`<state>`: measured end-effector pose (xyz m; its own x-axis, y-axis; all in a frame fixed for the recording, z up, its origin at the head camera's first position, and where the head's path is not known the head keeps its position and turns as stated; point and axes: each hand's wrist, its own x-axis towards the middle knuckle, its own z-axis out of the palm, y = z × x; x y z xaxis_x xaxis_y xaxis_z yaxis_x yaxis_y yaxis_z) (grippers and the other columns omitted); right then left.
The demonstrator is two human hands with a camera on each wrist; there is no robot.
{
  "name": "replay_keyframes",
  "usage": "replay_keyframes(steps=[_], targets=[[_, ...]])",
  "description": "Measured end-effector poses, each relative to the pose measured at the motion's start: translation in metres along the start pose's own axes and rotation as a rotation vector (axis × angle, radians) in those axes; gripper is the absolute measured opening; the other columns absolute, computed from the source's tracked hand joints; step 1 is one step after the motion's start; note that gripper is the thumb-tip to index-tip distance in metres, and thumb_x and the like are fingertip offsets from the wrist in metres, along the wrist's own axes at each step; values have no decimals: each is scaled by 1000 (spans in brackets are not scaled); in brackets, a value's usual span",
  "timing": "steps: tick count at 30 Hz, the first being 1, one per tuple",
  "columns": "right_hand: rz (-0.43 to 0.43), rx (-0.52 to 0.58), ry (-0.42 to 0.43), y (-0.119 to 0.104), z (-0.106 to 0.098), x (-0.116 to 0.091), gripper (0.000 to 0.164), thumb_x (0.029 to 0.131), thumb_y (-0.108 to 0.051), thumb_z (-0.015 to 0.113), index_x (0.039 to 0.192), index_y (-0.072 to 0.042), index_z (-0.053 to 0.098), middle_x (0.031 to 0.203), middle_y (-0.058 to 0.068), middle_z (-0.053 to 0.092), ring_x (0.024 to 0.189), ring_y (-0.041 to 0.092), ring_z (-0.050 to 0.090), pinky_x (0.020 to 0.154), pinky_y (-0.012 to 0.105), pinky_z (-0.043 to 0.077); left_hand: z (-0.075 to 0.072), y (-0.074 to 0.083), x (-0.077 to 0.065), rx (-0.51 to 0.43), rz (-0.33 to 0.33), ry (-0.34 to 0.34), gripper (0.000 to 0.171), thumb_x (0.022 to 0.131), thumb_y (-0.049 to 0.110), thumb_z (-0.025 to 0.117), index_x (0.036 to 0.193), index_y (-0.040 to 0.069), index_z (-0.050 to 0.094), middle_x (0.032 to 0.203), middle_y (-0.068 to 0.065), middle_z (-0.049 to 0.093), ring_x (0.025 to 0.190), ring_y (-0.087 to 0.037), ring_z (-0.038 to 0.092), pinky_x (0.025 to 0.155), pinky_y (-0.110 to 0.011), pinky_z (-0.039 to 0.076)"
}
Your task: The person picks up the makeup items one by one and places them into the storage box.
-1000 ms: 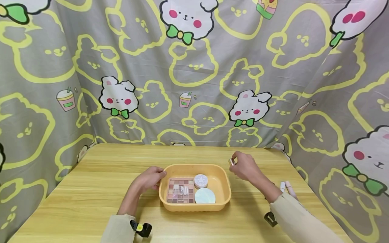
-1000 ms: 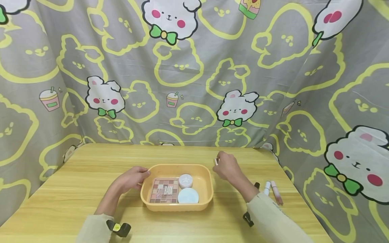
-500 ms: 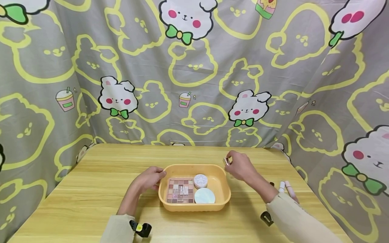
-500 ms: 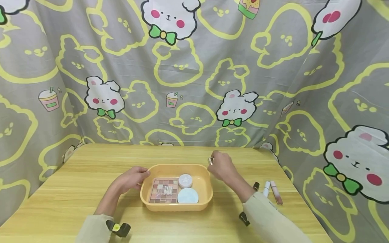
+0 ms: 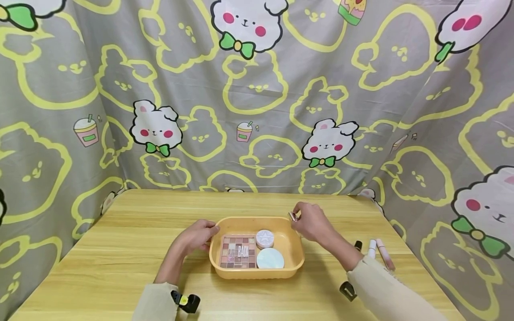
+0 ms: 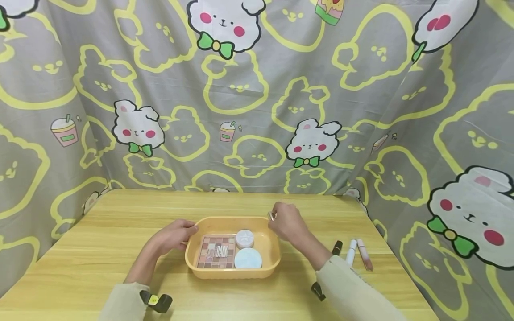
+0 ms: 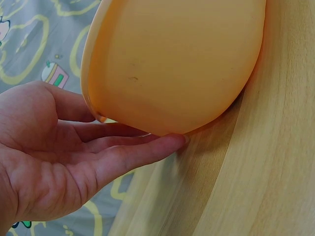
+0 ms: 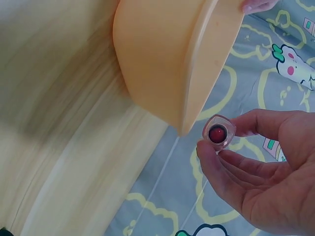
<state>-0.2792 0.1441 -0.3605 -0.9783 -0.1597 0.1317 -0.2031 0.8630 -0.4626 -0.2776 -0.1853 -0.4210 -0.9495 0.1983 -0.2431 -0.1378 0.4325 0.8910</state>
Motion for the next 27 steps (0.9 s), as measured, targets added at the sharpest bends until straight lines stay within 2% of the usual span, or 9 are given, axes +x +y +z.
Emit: replay_keyframes(steps=[16,27], targets=[[-8,38,-9,-6,9,-4,18,82,-4,71,99,-2,70,80,7,72,59,12,63,50,26,50,0,1,0,11,7,-6,44,107,17,45,140,-12,51,121,-18,68,107,-26,67,77,-41,61],[-46,15,-2,-8,17,-6,10,83,-5,70,92,-3,70,76,5,70,55,11,60,50,25,47,0,-1,0,7,11,-15,44,107,17,45,140,-11,51,119,-18,68,106,-26,67,76,-41,61]])
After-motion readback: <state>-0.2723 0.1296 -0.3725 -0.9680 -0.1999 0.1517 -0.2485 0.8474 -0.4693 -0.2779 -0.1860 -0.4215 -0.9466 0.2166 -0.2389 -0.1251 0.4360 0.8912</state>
